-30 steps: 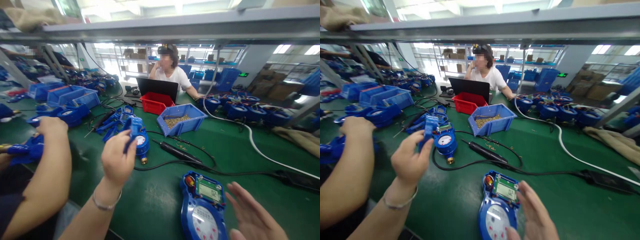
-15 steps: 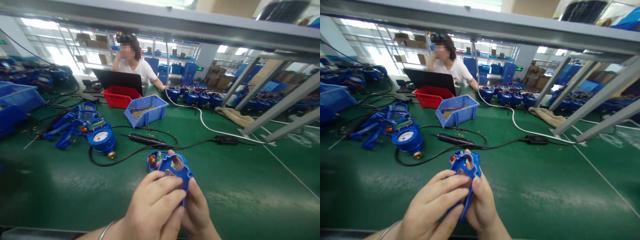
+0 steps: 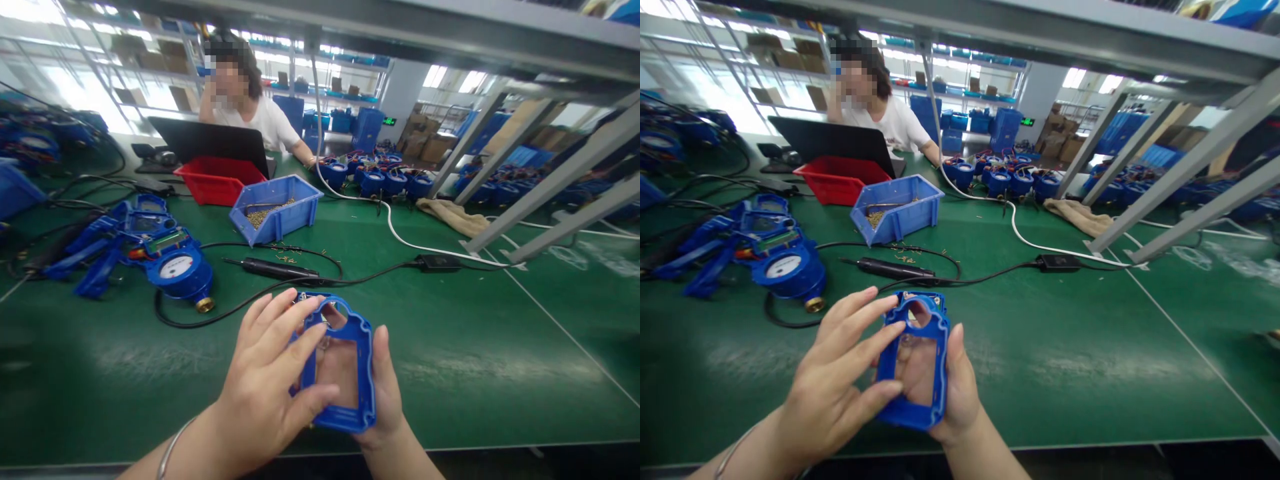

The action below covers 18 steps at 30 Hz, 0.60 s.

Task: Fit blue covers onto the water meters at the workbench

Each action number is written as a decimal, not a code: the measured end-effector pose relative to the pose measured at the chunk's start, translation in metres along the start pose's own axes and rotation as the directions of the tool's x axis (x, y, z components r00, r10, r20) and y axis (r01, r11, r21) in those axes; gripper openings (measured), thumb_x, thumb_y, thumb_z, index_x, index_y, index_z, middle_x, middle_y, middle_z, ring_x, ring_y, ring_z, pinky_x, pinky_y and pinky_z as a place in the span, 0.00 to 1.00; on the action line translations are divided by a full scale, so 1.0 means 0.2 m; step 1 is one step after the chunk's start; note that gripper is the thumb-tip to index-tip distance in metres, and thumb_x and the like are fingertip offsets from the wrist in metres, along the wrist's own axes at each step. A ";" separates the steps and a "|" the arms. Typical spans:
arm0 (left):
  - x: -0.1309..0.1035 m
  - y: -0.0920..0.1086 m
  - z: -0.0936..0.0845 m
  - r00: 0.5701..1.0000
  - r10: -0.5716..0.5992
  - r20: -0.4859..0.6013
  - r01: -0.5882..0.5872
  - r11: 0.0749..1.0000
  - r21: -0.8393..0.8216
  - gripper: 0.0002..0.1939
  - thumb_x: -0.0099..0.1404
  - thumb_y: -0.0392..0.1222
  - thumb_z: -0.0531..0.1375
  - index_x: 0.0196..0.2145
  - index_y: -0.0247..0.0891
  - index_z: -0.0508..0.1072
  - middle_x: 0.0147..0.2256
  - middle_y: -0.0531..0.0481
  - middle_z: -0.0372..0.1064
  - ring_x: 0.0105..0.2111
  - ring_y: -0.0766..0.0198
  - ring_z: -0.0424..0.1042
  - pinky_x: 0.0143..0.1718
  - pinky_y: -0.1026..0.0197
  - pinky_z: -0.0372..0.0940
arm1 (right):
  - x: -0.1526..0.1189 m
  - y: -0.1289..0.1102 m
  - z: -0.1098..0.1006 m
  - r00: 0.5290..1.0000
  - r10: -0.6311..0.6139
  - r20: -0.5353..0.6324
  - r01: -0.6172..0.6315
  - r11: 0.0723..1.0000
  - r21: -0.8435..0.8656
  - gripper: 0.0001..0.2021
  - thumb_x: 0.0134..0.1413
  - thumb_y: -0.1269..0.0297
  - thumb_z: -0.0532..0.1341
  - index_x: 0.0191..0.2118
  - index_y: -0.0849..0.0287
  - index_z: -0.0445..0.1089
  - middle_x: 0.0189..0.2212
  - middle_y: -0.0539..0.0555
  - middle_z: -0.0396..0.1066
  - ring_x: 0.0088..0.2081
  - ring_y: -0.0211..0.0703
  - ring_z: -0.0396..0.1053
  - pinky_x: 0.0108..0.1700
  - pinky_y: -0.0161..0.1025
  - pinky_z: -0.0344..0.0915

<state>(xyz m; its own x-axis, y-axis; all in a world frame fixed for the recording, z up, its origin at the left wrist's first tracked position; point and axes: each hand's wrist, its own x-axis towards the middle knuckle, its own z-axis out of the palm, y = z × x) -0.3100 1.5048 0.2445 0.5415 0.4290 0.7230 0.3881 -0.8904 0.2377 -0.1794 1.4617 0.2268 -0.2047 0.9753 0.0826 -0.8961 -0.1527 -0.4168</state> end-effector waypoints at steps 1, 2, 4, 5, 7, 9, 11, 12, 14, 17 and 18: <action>-0.01 0.00 0.01 0.999 0.036 0.006 -0.036 0.999 0.031 0.27 0.63 0.57 0.51 0.47 0.30 0.68 0.54 0.35 0.62 0.59 0.45 0.53 0.58 0.39 0.45 | 0.00 0.00 0.00 1.000 0.005 0.007 -0.005 1.000 -0.001 0.27 0.53 0.39 0.51 0.50 0.51 0.68 0.46 0.57 0.70 0.51 0.49 0.65 0.57 0.51 0.55; -0.01 -0.01 0.01 0.998 0.064 0.009 -0.064 0.996 0.058 0.34 0.61 0.64 0.47 0.48 0.29 0.68 0.54 0.34 0.62 0.59 0.43 0.51 0.59 0.36 0.40 | 0.00 -0.01 -0.01 1.000 0.005 0.006 -0.005 1.000 -0.001 0.27 0.52 0.39 0.51 0.50 0.50 0.68 0.47 0.56 0.70 0.51 0.49 0.65 0.57 0.51 0.55; -0.02 -0.01 0.03 0.995 0.099 0.019 -0.100 0.990 0.096 0.43 0.57 0.70 0.41 0.50 0.29 0.68 0.54 0.34 0.63 0.61 0.43 0.47 0.60 0.37 0.33 | 0.00 -0.01 -0.01 1.000 -0.001 -0.025 0.001 1.000 0.001 0.26 0.52 0.39 0.52 0.49 0.50 0.69 0.47 0.55 0.70 0.52 0.49 0.64 0.58 0.50 0.54; -0.02 -0.01 0.03 0.993 0.111 0.035 -0.114 0.988 0.102 0.44 0.56 0.72 0.40 0.50 0.30 0.68 0.54 0.36 0.64 0.61 0.43 0.46 0.61 0.38 0.31 | 0.00 -0.01 -0.01 0.999 0.007 -0.042 -0.007 1.000 0.003 0.26 0.51 0.39 0.53 0.48 0.50 0.70 0.47 0.55 0.70 0.52 0.49 0.63 0.58 0.50 0.54; -0.02 0.00 0.04 0.988 0.137 0.076 -0.144 0.985 0.098 0.45 0.54 0.73 0.42 0.50 0.31 0.68 0.54 0.38 0.63 0.62 0.44 0.44 0.61 0.39 0.29 | 0.00 -0.02 -0.02 0.996 0.042 -0.073 -0.042 0.999 0.011 0.27 0.51 0.39 0.52 0.47 0.52 0.70 0.46 0.56 0.71 0.53 0.49 0.63 0.58 0.50 0.53; -0.03 0.00 0.04 0.979 0.164 0.123 -0.175 0.980 0.090 0.46 0.51 0.75 0.45 0.51 0.33 0.68 0.55 0.40 0.63 0.62 0.43 0.43 0.61 0.39 0.28 | 0.00 -0.03 -0.02 0.993 0.072 -0.095 -0.071 0.997 0.014 0.27 0.51 0.39 0.52 0.46 0.54 0.71 0.46 0.57 0.71 0.53 0.49 0.63 0.58 0.50 0.53; -0.03 0.00 0.04 0.965 0.189 0.182 -0.207 0.975 0.086 0.46 0.48 0.75 0.48 0.52 0.36 0.68 0.56 0.41 0.61 0.62 0.43 0.42 0.61 0.39 0.28 | 0.00 -0.04 -0.03 0.992 0.071 -0.108 -0.072 0.997 -0.004 0.27 0.52 0.40 0.52 0.46 0.55 0.71 0.46 0.58 0.70 0.53 0.49 0.63 0.58 0.50 0.54; -0.04 0.00 0.03 0.958 0.198 0.209 -0.219 0.973 0.079 0.45 0.48 0.75 0.50 0.52 0.38 0.67 0.57 0.42 0.60 0.62 0.43 0.42 0.61 0.39 0.28 | -0.01 -0.04 -0.03 0.991 0.059 -0.116 -0.061 0.998 -0.017 0.27 0.52 0.40 0.52 0.47 0.55 0.70 0.47 0.58 0.70 0.53 0.49 0.63 0.58 0.50 0.54; -0.04 0.01 0.02 0.938 0.229 0.260 -0.248 0.968 0.040 0.42 0.48 0.73 0.52 0.52 0.43 0.67 0.58 0.44 0.58 0.62 0.41 0.41 0.60 0.38 0.29 | -0.01 -0.06 -0.03 0.991 0.034 -0.133 -0.039 0.999 -0.036 0.27 0.52 0.39 0.52 0.47 0.54 0.70 0.47 0.57 0.70 0.52 0.48 0.64 0.57 0.50 0.56; -0.05 0.01 0.02 0.912 0.271 0.306 -0.282 0.959 -0.011 0.37 0.48 0.71 0.55 0.51 0.51 0.68 0.60 0.46 0.54 0.63 0.41 0.40 0.60 0.36 0.31 | -0.02 -0.08 -0.03 0.991 0.025 -0.133 -0.032 0.998 -0.048 0.27 0.51 0.38 0.52 0.46 0.53 0.70 0.46 0.56 0.71 0.51 0.47 0.65 0.56 0.49 0.57; -0.05 0.02 0.02 0.915 0.265 0.302 -0.278 0.961 -0.002 0.35 0.48 0.71 0.56 0.50 0.53 0.68 0.60 0.47 0.53 0.63 0.41 0.39 0.59 0.36 0.32 | -0.02 -0.08 -0.03 0.993 0.026 -0.113 -0.032 0.998 -0.048 0.27 0.51 0.39 0.52 0.46 0.53 0.70 0.45 0.56 0.71 0.50 0.47 0.66 0.56 0.49 0.58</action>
<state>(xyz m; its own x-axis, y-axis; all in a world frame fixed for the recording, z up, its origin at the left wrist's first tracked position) -0.3113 1.4982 0.2356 0.8242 0.2023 0.5289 0.2207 -0.9749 0.0289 -0.1618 1.4610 0.2271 -0.1822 0.9828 -0.0316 -0.8694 -0.1760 -0.4618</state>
